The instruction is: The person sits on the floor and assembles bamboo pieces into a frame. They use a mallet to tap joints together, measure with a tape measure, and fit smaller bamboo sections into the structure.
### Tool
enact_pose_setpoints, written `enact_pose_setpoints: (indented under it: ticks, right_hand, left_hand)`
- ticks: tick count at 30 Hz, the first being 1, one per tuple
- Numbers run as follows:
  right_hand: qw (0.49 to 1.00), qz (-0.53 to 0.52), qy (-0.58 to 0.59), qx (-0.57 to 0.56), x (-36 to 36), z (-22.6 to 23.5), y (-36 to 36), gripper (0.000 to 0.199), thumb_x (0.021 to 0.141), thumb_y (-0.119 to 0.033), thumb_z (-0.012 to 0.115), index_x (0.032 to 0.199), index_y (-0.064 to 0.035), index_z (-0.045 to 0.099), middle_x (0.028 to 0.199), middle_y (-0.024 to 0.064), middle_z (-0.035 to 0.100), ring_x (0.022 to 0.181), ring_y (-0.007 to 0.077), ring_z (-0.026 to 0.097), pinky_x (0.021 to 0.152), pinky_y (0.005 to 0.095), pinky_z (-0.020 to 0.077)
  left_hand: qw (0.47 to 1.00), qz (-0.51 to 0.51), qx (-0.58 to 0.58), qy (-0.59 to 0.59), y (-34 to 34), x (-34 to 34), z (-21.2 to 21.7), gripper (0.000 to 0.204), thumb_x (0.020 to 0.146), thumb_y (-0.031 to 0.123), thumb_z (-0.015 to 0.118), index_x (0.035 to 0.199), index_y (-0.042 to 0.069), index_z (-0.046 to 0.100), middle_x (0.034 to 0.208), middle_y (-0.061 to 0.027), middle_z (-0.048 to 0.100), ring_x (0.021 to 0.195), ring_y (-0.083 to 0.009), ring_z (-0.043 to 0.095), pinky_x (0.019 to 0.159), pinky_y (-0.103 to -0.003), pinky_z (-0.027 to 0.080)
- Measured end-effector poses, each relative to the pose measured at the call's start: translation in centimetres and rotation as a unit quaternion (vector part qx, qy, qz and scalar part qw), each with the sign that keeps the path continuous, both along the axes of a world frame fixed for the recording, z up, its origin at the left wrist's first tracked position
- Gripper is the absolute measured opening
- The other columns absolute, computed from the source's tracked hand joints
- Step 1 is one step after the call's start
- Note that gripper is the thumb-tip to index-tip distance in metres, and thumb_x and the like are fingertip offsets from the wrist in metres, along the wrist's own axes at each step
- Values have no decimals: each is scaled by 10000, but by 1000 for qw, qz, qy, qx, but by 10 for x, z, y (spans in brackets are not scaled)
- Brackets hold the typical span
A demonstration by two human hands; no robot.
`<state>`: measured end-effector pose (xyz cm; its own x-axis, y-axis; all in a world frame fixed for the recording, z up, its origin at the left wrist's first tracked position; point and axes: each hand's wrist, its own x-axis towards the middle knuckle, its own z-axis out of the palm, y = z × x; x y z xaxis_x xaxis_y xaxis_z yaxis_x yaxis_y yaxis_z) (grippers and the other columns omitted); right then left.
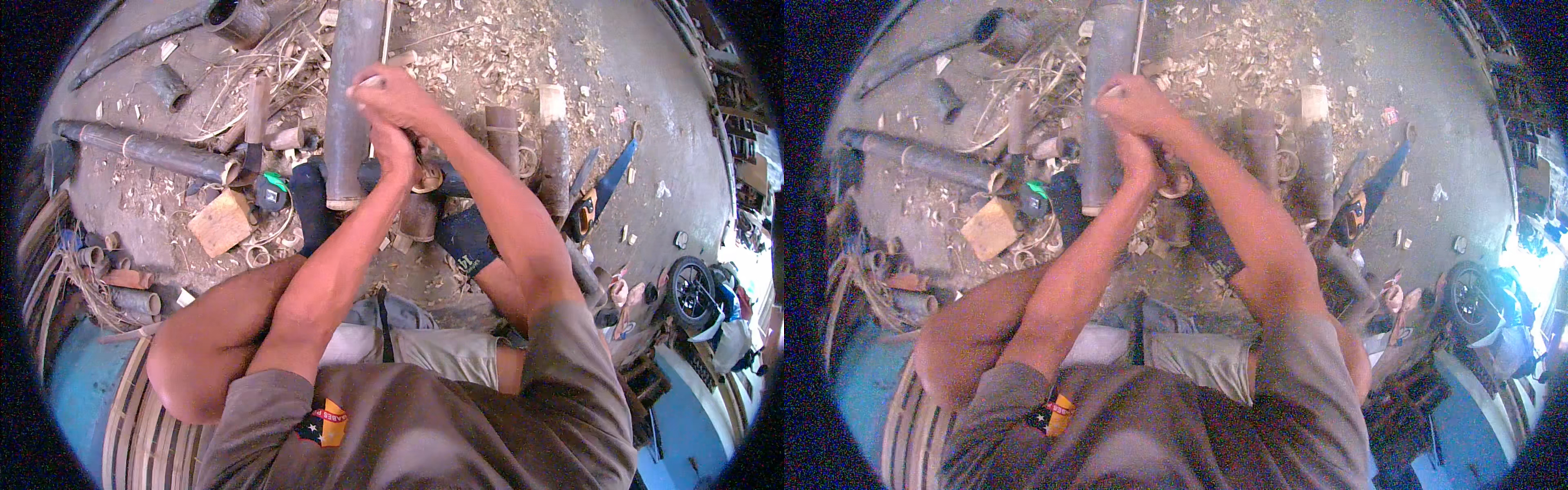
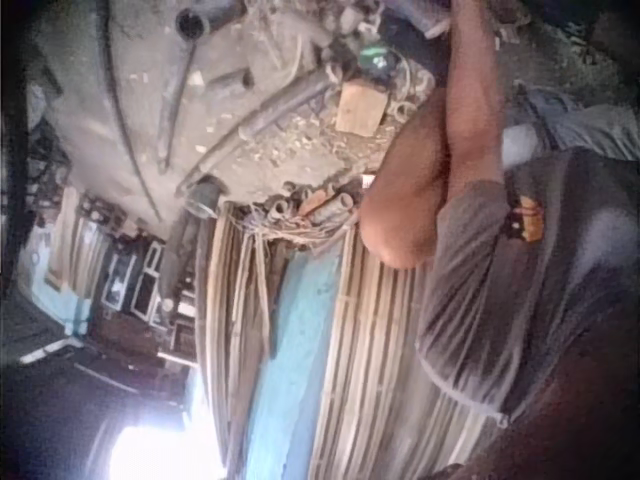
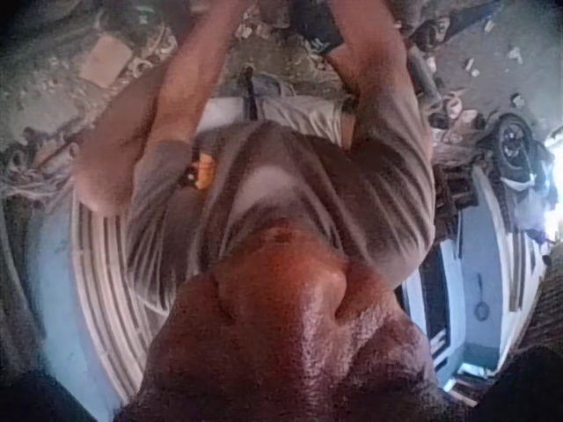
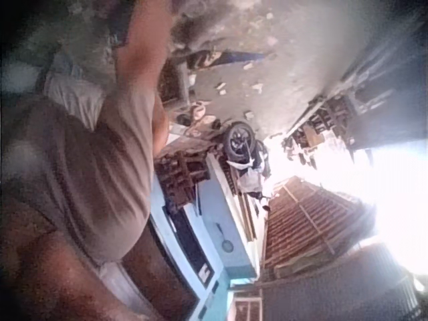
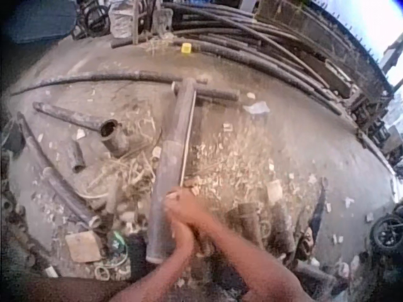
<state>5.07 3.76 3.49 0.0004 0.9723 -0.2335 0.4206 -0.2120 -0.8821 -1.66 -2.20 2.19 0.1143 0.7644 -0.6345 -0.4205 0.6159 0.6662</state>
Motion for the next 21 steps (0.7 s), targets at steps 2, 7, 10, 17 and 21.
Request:
enact_pose_setpoints:
  ticks: [2, 7, 10, 17, 21]
  right_hand:
    - [997, 63, -27, -32, -5, -17, 6, 421, 863, -379, 729, 1051, -2, 745, 1030, 155, 727, 967, 254, 674, 892, 378, 534]
    - [991, -111, 54, -51, 28, -13, -8, 350, 886, -326, 746, 1060, -23, 732, 932, 94, 715, 870, 173, 650, 758, 337, 537]
    - [932, -341, 115, -33, 45, 4, -42, 326, 915, -272, 740, 1129, -34, 682, 916, 57, 676, 810, 139, 611, 697, 312, 520]
    - [744, -644, 113, 136, 40, 3, -145, 310, 922, -183, 700, 1146, 17, 621, 1006, 120, 677, 896, 218, 639, 830, 359, 538]
    - [823, -555, 56, 105, 59, 13, -95, 297, 928, -193, 705, 1131, 5, 614, 993, 97, 669, 868, 197, 628, 782, 338, 527]
  left_hand:
    - [998, 58, -29, 3, -5, 3, -6, 748, 1051, 688, 221, 1194, 66, 611, 958, -50, 629, 767, -146, 610, 610, -321, 486]
    - [985, -160, -33, 59, 9, 9, 7, 639, 1088, 598, 281, 1355, 88, 560, 1196, -64, 632, 1023, -172, 620, 791, -356, 541]
    - [930, -334, 29, 152, 9, 28, -7, 904, 1032, 729, 183, 956, -15, 691, 813, -118, 678, 716, -223, 635, 655, -416, 510]
    - [762, -572, 277, 124, -30, 39, -33, 913, 1030, 711, 236, 1025, -87, 680, 814, -263, 693, 800, -359, 674, 787, -503, 509]
    - [803, -528, 212, 178, 4, 41, -1, 894, 1026, 710, 245, 1054, -75, 674, 851, -304, 690, 863, -398, 676, 859, -527, 493]
